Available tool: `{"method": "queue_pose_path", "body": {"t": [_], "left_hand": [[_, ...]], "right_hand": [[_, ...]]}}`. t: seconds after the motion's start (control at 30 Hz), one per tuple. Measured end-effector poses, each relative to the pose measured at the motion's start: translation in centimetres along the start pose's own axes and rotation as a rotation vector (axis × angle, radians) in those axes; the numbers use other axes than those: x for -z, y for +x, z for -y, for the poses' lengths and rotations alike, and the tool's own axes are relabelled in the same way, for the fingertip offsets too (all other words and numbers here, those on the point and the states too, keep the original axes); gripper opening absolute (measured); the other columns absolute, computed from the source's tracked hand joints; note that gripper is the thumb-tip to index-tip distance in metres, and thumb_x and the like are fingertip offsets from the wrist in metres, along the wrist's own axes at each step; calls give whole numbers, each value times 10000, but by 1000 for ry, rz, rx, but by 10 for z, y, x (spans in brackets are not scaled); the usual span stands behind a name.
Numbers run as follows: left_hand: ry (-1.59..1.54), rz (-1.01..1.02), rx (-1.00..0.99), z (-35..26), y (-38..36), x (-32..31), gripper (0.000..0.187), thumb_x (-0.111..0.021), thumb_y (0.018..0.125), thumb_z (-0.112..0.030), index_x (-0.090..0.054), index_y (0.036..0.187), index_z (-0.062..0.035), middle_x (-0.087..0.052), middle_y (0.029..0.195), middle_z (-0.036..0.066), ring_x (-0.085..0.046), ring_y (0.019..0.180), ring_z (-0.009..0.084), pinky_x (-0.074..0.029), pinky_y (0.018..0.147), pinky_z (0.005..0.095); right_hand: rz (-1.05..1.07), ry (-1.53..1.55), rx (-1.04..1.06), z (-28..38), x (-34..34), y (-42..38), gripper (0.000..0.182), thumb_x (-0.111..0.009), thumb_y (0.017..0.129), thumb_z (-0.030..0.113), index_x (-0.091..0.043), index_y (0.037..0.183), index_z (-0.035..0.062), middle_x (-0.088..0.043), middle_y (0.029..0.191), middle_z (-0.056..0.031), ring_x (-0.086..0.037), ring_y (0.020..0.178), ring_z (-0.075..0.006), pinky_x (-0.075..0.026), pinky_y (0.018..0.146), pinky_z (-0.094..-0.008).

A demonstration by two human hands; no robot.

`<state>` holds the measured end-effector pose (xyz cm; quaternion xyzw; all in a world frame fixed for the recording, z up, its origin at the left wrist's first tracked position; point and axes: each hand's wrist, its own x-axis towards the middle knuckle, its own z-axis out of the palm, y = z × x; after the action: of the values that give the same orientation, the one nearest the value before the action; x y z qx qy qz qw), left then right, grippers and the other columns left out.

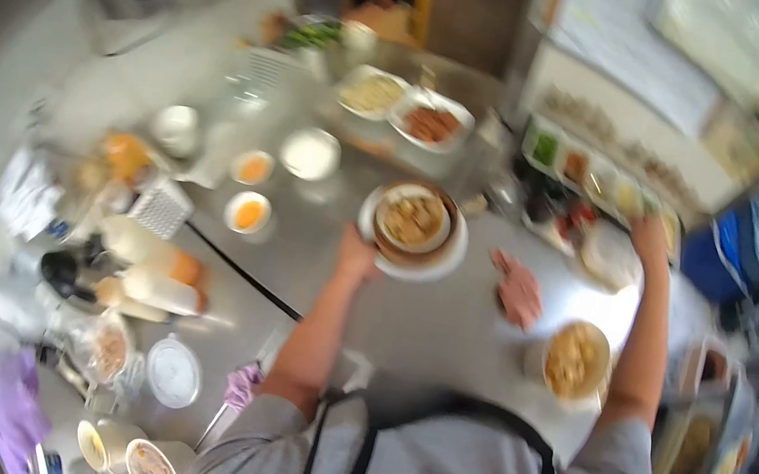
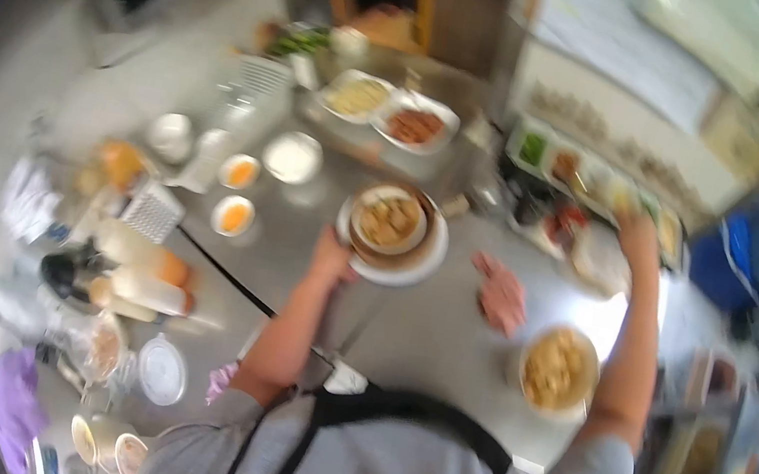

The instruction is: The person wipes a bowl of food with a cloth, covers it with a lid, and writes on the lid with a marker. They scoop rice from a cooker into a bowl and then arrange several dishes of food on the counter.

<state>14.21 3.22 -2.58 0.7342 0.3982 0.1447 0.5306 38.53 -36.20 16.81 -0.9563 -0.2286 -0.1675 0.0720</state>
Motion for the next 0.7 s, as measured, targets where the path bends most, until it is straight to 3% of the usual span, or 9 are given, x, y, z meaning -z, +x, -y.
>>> {"method": "queue_pose_path", "body": {"t": [0.03, 0.17, 0.27, 0.37, 0.4, 0.47, 0.53, 0.6, 0.7], "left_hand": [[-7, -37, -26, 14, 4, -2, 370, -484, 729, -35, -320, 1058, 8, -553, 712, 168, -547, 439, 228, -434, 316, 292], [66, 62, 65, 32, 26, 12, 433, -473, 756, -90, -232, 1100, 17, -549, 704, 173, -553, 445, 235, -451, 322, 303], [338, 220, -95, -24, 9, 57, 445, -450, 788, -172, -227, 1119, 25, -551, 663, 168, -551, 434, 227, -451, 335, 307], [224, 146, -26, -134, 43, 160, 302, -503, 738, -167, -491, 952, 45, -562, 579, 146, -555, 431, 218, -456, 383, 305], [161, 192, -212, -174, 53, 203, 445, -505, 765, -233, -378, 1117, 7, -563, 619, 154, -563, 487, 198, -451, 424, 310], [349, -292, -432, -258, 58, 263, 417, -515, 745, -215, -402, 1084, -1, -576, 727, 126, -552, 557, 186, -450, 479, 308], [94, -571, -682, -329, 69, 323, 401, -544, 722, -174, -441, 1081, -27, -544, 769, 61, -525, 586, 133, -439, 477, 264], [-100, -611, -763, -393, 56, 375, 326, -533, 744, -183, -463, 1028, -39, -516, 704, 22, -493, 544, 113, -410, 433, 254], [-404, -789, -924, -448, 55, 433, 416, -618, 685, -164, -505, 1050, -1, -551, 973, 89, -518, 868, 166, -416, 723, 281]], "right_hand": [[-68, -77, 98, -18, -20, -1, 223, -436, 761, 192, -579, 765, 21, -559, 753, -194, -531, 692, -336, -414, 635, -434], [143, -103, -230, -9, -50, 6, 245, -445, 757, 217, -561, 746, 2, -569, 796, -206, -557, 764, -342, -445, 670, -414], [181, -107, -169, 11, -54, 12, 242, -484, 743, 230, -565, 777, 4, -572, 801, -200, -559, 774, -339, -446, 680, -418], [237, -66, -206, 23, -66, 20, 266, -507, 728, 253, -566, 802, 4, -575, 810, -194, -560, 787, -340, -447, 697, -414], [257, -45, -239, 26, -69, 22, 277, -511, 723, 261, -566, 809, 4, -576, 812, -190, -560, 792, -341, -447, 704, -411], [301, -32, -306, 41, -58, 23, 293, -513, 713, 272, -562, 818, 3, -578, 809, -182, -559, 799, -338, -446, 706, -411], [272, -55, -331, 47, -48, 25, 304, -513, 703, 283, -561, 818, 6, -578, 807, -178, -558, 806, -334, -444, 703, -412], [169, -120, -313, 44, -43, 22, 309, -511, 694, 295, -562, 809, 13, -576, 805, -181, -557, 811, -327, -441, 697, -416], [134, -38, -264, 36, -27, 25, 271, -544, 691, 300, -550, 758, 37, -569, 795, -171, -552, 752, -330, -435, 654, -404]]}}
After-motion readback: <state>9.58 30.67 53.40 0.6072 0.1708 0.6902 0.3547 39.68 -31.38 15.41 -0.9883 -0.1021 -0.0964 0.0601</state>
